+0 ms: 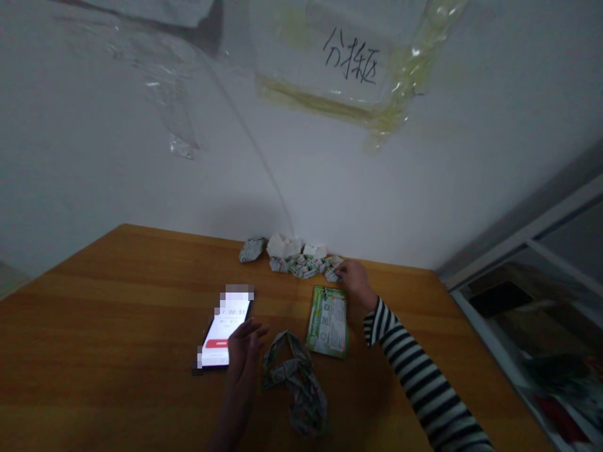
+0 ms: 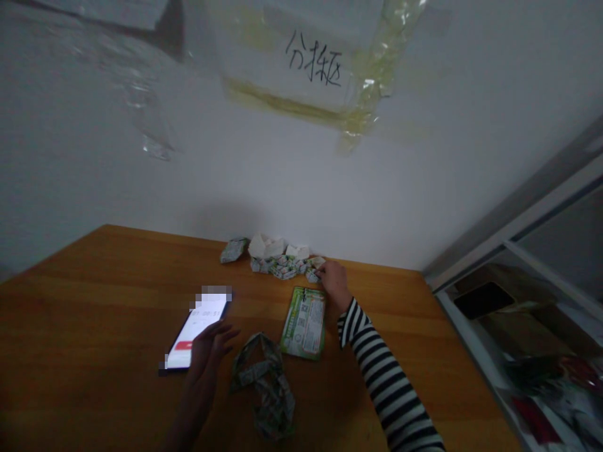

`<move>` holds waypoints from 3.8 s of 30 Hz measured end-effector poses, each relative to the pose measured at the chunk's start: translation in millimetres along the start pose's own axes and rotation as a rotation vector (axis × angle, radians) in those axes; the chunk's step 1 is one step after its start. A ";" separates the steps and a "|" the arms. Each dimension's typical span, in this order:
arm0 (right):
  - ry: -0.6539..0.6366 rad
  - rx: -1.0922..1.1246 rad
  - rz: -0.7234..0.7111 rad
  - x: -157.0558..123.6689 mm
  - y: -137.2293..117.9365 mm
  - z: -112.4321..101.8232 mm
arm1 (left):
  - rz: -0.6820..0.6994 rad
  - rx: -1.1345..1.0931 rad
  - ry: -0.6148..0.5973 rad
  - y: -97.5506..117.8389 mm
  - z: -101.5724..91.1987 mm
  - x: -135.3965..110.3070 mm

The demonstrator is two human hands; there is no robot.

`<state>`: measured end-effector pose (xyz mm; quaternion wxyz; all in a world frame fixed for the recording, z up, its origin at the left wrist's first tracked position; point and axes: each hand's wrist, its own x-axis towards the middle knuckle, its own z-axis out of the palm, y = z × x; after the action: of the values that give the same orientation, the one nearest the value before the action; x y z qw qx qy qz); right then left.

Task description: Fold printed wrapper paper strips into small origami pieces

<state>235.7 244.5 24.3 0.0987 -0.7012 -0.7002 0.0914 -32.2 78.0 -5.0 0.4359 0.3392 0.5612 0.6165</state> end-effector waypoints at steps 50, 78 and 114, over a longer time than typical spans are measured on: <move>-0.070 0.126 -0.218 -193.6 -93.5 20.7 | 0.359 0.945 -0.482 -13.6 -1.3 12.0; -0.077 0.301 -0.028 -150.8 -98.5 33.2 | -0.412 -0.101 -0.450 1.0 -0.2 15.7; 0.097 0.944 0.038 -168.7 -134.7 31.8 | 0.008 0.103 -0.125 12.1 25.2 -16.4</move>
<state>97.0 76.1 27.9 0.4377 -0.5956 -0.5637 0.3686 -4.8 73.1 11.6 0.4496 0.4014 0.5625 0.5660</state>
